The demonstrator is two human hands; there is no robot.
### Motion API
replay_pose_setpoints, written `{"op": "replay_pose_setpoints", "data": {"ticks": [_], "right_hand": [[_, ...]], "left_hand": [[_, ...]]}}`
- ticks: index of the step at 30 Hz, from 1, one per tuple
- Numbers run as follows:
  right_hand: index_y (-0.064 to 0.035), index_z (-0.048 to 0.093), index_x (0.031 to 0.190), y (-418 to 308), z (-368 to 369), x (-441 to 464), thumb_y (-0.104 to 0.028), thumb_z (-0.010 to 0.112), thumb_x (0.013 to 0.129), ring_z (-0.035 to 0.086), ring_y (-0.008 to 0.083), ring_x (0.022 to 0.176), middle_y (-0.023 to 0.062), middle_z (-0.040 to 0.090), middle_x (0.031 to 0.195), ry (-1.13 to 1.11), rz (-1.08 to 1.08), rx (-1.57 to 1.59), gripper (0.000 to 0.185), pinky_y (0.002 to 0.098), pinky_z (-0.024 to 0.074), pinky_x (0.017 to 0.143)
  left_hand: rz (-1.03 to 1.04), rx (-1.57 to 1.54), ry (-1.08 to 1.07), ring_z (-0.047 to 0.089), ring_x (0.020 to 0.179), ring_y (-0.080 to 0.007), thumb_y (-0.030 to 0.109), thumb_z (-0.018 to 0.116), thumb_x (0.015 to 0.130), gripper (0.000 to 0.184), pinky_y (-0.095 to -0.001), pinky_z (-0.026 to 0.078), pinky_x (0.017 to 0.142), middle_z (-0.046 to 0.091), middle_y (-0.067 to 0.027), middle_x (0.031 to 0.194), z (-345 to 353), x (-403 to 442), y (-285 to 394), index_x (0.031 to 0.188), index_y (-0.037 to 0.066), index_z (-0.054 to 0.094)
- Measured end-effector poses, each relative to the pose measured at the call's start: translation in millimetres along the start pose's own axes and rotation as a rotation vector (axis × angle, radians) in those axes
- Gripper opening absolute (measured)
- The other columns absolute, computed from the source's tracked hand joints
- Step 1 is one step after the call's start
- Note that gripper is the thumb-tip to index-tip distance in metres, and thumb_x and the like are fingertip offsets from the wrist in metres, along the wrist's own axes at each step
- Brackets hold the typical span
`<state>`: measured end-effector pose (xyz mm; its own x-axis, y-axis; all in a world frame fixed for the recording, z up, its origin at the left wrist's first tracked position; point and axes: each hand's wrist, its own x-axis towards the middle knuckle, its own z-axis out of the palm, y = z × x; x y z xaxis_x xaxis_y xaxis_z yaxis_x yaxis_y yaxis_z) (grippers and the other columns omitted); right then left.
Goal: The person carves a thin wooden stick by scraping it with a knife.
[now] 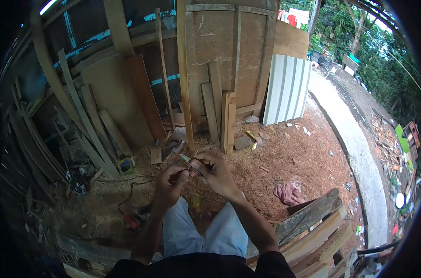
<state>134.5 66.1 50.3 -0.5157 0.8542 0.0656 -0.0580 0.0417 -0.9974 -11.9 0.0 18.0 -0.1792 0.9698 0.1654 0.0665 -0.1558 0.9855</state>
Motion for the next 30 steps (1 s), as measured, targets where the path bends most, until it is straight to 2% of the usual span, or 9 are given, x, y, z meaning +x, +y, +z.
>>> {"op": "replay_pose_setpoints", "data": {"ticks": [3,5,7,12,14,15,17,21,30], "right_hand": [[-0.0014,0.059,0.088,-2,-7,-1,-0.019,0.055,0.092,0.046,0.0034,0.052,0.0016,0.059,0.066,0.022,-0.005,0.008,0.018,0.0181,0.0347,0.046],[-0.0011,0.059,0.088,-2,-13,1,-0.019,0.055,0.092,0.046,0.0034,0.052,0.0016,0.059,0.066,0.027,0.026,-0.025,0.018,0.0182,0.0347,0.046],[-0.0008,0.058,0.089,2,-16,5,-0.018,0.054,0.092,0.047,0.0035,0.052,0.0018,0.059,0.067,0.043,-0.071,-0.018,0.018,0.0183,0.0348,0.046],[-0.0010,0.058,0.088,-3,-12,1,-0.018,0.054,0.092,0.046,0.0036,0.050,0.0021,0.059,0.067,-0.027,-0.076,-0.041,0.018,0.0181,0.0343,0.045],[-0.0011,0.058,0.088,0,-10,1,-0.018,0.054,0.092,0.045,0.0035,0.050,0.0021,0.059,0.067,-0.062,-0.104,-0.043,0.018,0.0180,0.0341,0.045],[-0.0009,0.058,0.088,0,-10,0,-0.017,0.054,0.092,0.046,0.0034,0.050,0.0020,0.059,0.066,-0.063,-0.069,-0.015,0.017,0.0178,0.0342,0.045],[-0.0008,0.058,0.087,-1,-14,0,-0.017,0.054,0.092,0.046,0.0033,0.050,0.0019,0.059,0.066,-0.062,-0.032,0.013,0.017,0.0177,0.0343,0.045],[0.0005,0.059,0.089,-1,-19,3,-0.015,0.055,0.091,0.047,0.0039,0.053,0.0022,0.059,0.068,0.020,0.035,-0.020,0.016,0.0183,0.0353,0.045],[-0.0005,0.061,0.086,7,-16,6,-0.018,0.056,0.091,0.046,0.0039,0.050,0.0001,0.058,0.065,-0.037,0.016,-0.048,0.019,0.0201,0.0344,0.043]], "left_hand": [[0.031,0.033,-0.010,0.053,0.060,-0.0059,0.015,0.056,0.089,0.017,-0.0221,0.043,0.055,0.059,-0.0030,0.068,2,0,0,0.091,-0.001,0.060],[0.089,0.026,0.017,0.047,0.054,-0.0031,0.016,0.057,0.089,0.015,-0.0191,0.036,0.048,0.056,0.0001,0.065,4,-2,-3,0.093,0.002,0.061],[0.058,0.012,0.005,0.047,0.054,-0.0032,0.016,0.057,0.089,0.016,-0.0191,0.036,0.048,0.056,-0.0005,0.066,5,-3,0,0.093,0.001,0.062],[0.022,-0.003,0.003,0.046,0.053,-0.0033,0.017,0.056,0.090,0.017,-0.0187,0.036,0.048,0.058,-0.0018,0.068,5,-1,9,0.091,0.001,0.063],[0.020,0.077,0.000,0.060,0.065,-0.0094,0.015,0.055,0.090,0.019,-0.0226,0.045,0.059,0.063,-0.0064,0.071,3,-1,13,0.091,-0.003,0.061],[0.019,0.077,0.001,0.060,0.065,-0.0094,0.015,0.055,0.090,0.019,-0.0226,0.045,0.059,0.063,-0.0064,0.071,3,-1,13,0.091,-0.003,0.061],[0.147,0.101,0.015,0.058,0.064,-0.0083,0.014,0.055,0.090,0.017,-0.0225,0.044,0.057,0.062,-0.0063,0.071,5,-2,12,0.090,-0.003,0.061],[0.092,0.111,0.025,0.053,0.059,-0.0065,0.014,0.057,0.089,0.016,-0.0223,0.042,0.056,0.060,-0.0042,0.071,7,-6,11,0.089,-0.001,0.061],[0.255,0.269,0.124,0.048,0.055,-0.0078,0.007,0.060,0.085,0.008,-0.0247,0.039,0.049,0.055,-0.0068,0.065,14,1,10,0.088,0.000,0.059]]}}
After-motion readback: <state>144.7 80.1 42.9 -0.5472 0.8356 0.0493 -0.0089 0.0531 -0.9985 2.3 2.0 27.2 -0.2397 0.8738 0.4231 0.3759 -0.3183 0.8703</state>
